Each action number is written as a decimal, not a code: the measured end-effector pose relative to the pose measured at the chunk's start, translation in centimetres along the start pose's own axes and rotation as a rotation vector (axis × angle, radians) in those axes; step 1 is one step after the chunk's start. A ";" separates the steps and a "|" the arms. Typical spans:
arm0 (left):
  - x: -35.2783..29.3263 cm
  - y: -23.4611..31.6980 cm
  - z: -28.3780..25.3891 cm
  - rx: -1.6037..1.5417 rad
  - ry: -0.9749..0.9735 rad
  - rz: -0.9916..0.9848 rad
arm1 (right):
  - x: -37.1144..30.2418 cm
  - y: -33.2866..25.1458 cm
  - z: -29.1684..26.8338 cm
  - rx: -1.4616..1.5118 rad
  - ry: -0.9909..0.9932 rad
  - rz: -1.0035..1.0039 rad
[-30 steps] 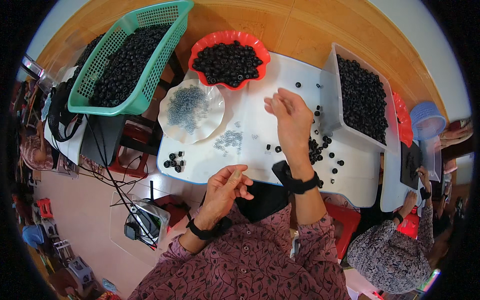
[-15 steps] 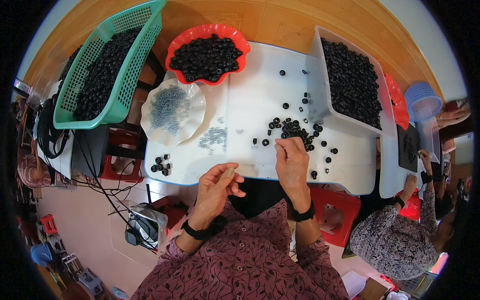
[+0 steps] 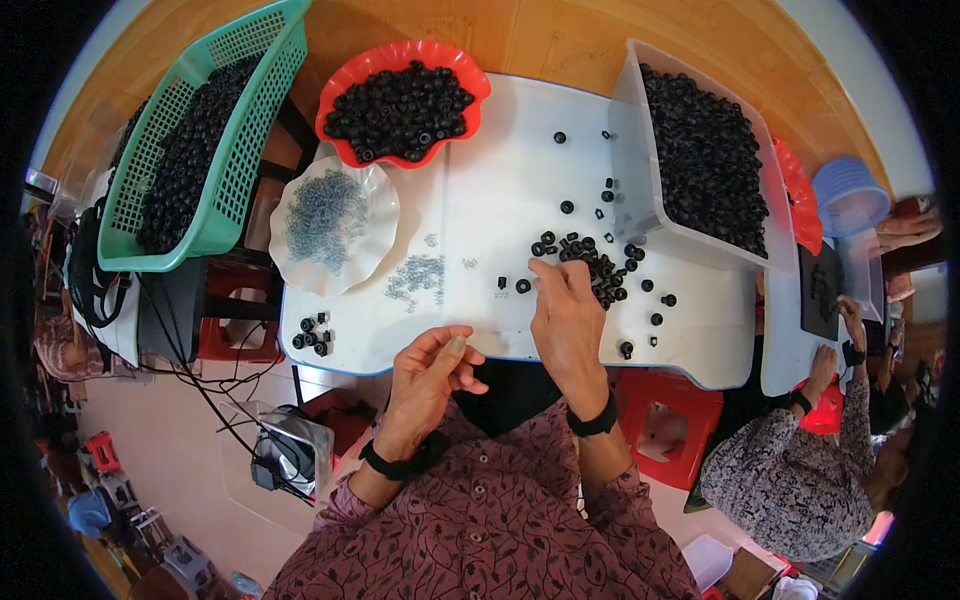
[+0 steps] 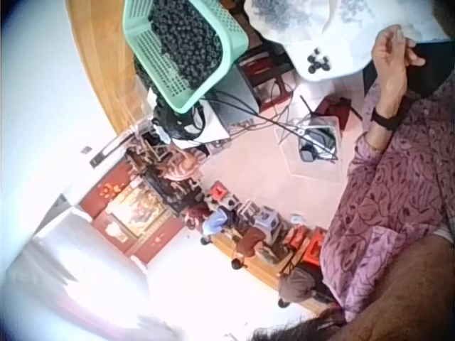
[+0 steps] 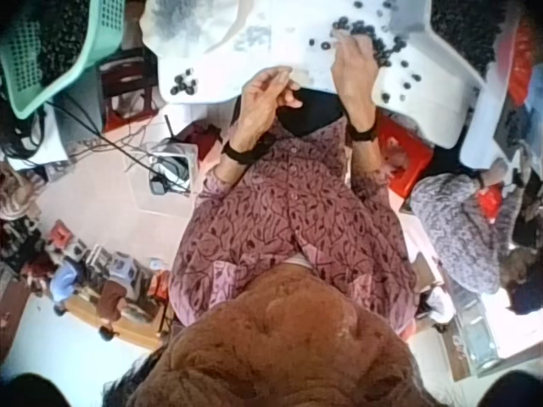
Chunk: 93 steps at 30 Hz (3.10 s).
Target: Assembling small black plastic parts by inserting metal pins into them.
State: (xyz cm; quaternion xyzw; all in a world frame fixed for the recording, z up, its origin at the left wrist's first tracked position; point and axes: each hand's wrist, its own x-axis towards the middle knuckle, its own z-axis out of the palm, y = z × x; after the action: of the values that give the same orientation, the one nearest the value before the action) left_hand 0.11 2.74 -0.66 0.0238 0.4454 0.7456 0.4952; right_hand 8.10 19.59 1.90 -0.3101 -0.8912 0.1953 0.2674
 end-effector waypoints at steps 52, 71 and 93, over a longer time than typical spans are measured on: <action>1.5 -1.9 3.4 0.286 -0.032 0.137 | -0.8 1.7 -1.8 0.127 0.063 0.050; 2.8 -2.1 4.9 0.949 0.148 0.646 | -1.0 1.7 -1.4 0.347 -0.077 0.169; 2.6 -1.4 3.4 0.594 -0.014 0.408 | -2.8 -0.8 -3.0 0.956 -0.212 0.513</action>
State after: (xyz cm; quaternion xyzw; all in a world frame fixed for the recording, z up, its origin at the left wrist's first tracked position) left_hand 1.41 7.03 -0.65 0.2602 0.6255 0.6667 0.3107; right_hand 11.42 17.68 3.64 -0.3401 -0.6212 0.6672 0.2310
